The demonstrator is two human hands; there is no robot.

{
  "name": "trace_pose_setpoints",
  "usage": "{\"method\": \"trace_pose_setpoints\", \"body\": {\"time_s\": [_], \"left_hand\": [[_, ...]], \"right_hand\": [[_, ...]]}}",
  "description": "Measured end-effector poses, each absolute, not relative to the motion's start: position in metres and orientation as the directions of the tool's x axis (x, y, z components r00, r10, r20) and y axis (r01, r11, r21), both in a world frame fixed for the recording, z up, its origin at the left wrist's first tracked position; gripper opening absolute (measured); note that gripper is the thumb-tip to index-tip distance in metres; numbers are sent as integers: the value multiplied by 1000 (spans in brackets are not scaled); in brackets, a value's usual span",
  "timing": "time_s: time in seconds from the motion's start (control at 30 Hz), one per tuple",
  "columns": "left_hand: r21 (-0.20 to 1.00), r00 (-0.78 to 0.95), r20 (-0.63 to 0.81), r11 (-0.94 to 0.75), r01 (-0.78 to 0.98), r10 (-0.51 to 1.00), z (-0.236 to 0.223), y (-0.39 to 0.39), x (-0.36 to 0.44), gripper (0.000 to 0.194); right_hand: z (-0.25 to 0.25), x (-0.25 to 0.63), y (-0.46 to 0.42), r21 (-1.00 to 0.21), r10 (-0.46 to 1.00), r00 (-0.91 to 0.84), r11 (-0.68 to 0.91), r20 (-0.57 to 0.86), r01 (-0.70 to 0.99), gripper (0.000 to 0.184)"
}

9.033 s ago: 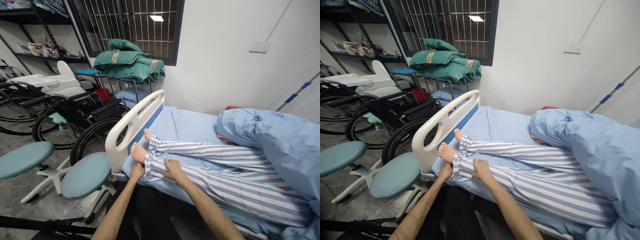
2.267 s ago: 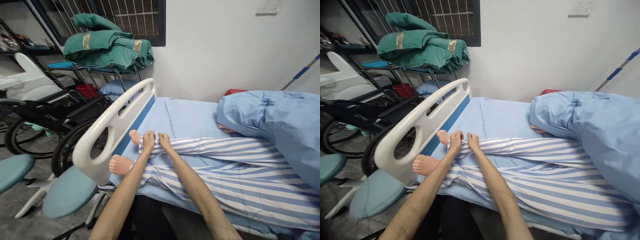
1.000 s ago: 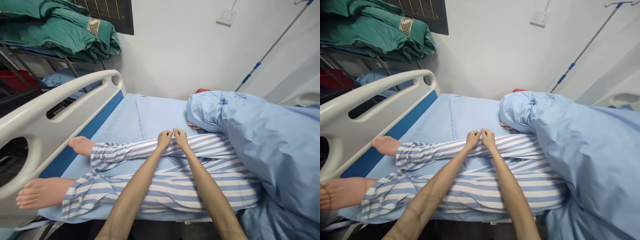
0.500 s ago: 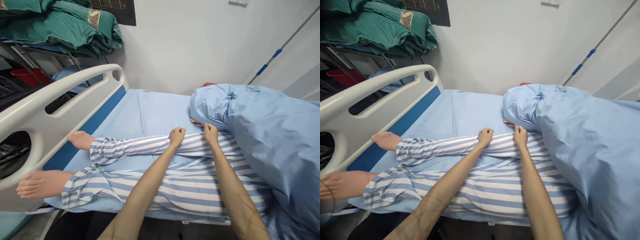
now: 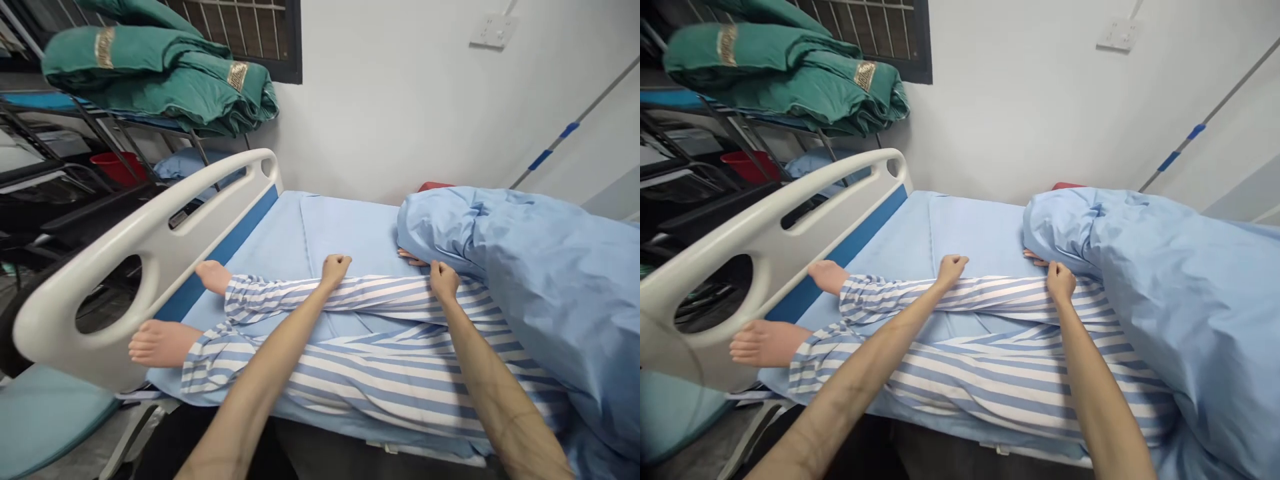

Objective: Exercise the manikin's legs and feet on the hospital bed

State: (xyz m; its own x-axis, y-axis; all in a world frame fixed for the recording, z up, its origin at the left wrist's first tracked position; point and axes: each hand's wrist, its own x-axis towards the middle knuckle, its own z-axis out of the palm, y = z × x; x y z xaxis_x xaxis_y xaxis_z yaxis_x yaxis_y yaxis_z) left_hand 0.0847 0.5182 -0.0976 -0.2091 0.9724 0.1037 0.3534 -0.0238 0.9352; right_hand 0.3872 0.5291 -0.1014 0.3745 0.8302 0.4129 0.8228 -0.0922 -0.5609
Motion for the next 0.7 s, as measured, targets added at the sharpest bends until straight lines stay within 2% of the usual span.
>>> {"method": "trace_pose_setpoints", "body": {"time_s": [0.07, 0.17, 0.27, 0.37, 0.47, 0.63, 0.7], "left_hand": [[902, -284, 154, -17, 432, 946, -99, 503, 24, 35], [833, -387, 190, 60, 550, 902, -112, 476, -52, 33], [702, -382, 224, 124, 702, 896, -130, 456, -86, 30], [615, -368, 215, 167, 771, 905, -138, 451, -88, 30], [675, -409, 189, 185, 714, 893, -134, 456, -84, 31], [908, -579, 161, 109, 404, 799, -120, 465, -82, 32], [948, -563, 145, 48, 314, 814, -120, 466, -75, 31]], "right_hand": [[-101, 368, 529, -515, 856, 323, -78, 404, 853, 34], [-103, 304, 521, -509, 885, 181, 71, 429, 858, 35], [-107, 206, 505, -617, 913, 6, 271, 408, 739, 40], [-114, 104, 486, -709, 916, -171, 391, 364, 587, 42], [-123, 31, 474, -755, 887, -300, 457, 350, 469, 39], [-121, 1, 480, -936, 973, -148, 211, 174, 283, 41], [-113, 13, 485, -957, 975, -147, 197, 168, 211, 40]]}}
